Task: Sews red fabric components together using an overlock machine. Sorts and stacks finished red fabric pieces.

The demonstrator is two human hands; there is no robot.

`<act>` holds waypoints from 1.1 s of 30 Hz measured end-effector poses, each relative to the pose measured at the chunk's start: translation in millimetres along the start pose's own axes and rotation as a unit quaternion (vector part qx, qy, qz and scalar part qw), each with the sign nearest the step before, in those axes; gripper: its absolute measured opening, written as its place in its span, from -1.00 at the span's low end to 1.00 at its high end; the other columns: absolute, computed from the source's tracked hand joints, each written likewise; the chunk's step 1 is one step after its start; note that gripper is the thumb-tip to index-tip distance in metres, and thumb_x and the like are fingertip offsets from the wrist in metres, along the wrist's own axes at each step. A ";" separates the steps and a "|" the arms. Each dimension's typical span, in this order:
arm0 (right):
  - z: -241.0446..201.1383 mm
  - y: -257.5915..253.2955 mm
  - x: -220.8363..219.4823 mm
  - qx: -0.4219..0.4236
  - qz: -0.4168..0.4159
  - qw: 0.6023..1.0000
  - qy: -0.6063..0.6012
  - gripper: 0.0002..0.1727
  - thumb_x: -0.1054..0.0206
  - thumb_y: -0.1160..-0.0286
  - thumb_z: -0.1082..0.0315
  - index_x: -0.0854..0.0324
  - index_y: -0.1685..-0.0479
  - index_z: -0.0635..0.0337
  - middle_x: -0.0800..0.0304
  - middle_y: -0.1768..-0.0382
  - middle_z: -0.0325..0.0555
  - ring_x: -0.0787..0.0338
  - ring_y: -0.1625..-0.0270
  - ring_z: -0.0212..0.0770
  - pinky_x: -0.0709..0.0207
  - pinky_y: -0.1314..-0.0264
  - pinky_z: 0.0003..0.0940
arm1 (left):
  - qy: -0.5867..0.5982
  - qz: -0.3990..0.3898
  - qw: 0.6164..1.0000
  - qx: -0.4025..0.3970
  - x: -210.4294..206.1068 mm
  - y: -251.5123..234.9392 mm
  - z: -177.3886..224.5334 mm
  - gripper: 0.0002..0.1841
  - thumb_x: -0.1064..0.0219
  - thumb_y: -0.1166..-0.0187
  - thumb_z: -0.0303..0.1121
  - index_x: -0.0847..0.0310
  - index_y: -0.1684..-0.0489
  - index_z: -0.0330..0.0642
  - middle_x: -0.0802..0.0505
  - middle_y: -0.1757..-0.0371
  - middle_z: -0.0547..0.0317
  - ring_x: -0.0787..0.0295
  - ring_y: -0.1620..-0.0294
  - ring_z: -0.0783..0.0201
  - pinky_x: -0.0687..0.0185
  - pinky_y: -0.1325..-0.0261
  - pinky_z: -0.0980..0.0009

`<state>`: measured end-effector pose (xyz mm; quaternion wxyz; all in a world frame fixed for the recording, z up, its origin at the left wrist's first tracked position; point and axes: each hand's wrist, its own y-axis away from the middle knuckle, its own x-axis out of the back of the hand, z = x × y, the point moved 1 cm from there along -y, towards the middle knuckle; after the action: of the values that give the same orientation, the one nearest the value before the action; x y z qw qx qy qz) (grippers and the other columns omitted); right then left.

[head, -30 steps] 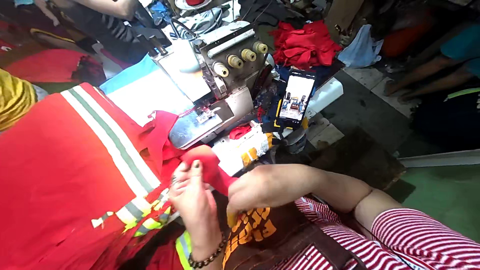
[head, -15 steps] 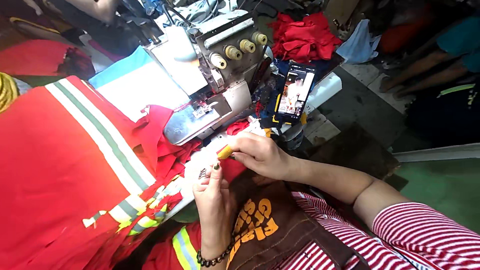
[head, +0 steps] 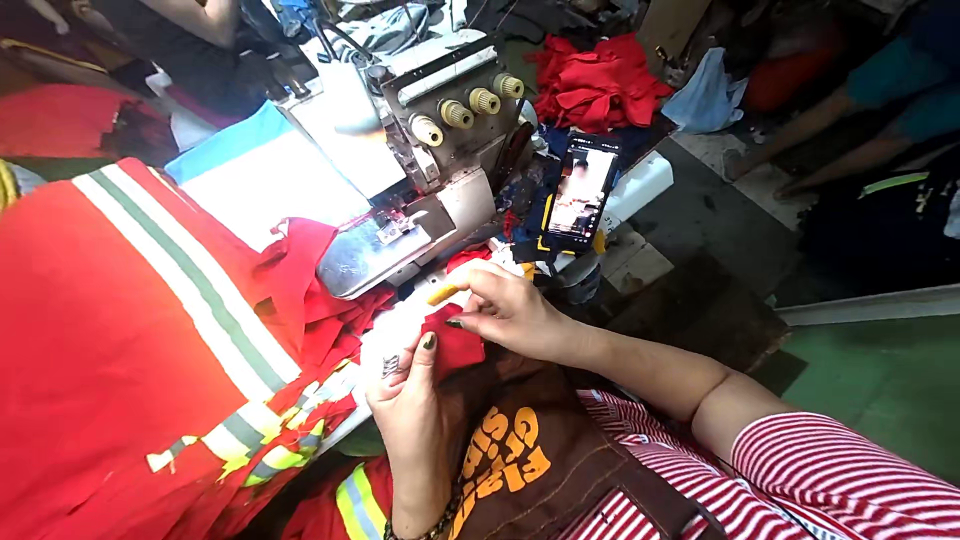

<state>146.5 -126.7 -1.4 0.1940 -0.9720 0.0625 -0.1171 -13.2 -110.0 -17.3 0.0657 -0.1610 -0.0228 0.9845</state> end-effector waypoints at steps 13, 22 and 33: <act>11.6 -7.5 6.5 -0.192 -0.116 0.953 -0.205 -0.63 -0.32 -0.55 0.59 -0.53 -0.33 0.30 -0.76 0.38 -0.13 -0.78 0.47 -0.37 -0.75 0.36 -0.47 | -0.130 -0.074 0.988 -0.030 22.3 -35.1 16.9 -0.87 -0.44 -0.40 -0.68 -0.83 0.26 -0.28 -0.94 0.30 0.24 -0.89 0.29 0.42 -0.85 0.16 0.48; 8.6 -19.1 2.5 -0.162 -0.072 0.956 -0.232 -0.43 -0.39 -0.31 0.75 -0.50 -0.39 0.26 -0.82 0.19 -0.04 -0.87 0.27 -0.24 -0.84 0.10 -0.34 | -0.146 -0.109 0.983 0.004 24.5 -61.5 27.0 -0.83 -0.47 -0.38 -0.69 -0.86 0.21 -0.25 -0.93 0.27 0.23 -0.85 0.31 0.43 -0.83 0.21 0.48; 4.6 -43.8 -7.9 -0.106 -0.001 0.980 -0.171 -0.51 -0.38 -0.44 0.69 -0.46 -0.38 0.34 -0.81 0.31 -0.05 -0.86 0.41 -0.26 -0.83 0.28 -0.35 | -0.303 -0.142 0.936 -0.110 17.5 -93.6 57.2 -0.85 -0.52 -0.39 -0.61 -0.83 0.16 -0.21 -0.90 0.16 0.32 -0.82 0.22 0.54 -0.79 0.12 0.56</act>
<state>143.4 -83.5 10.0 0.0978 -0.9928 0.0393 0.0577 -36.6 -16.3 37.6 0.1769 0.1431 -0.1722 0.9584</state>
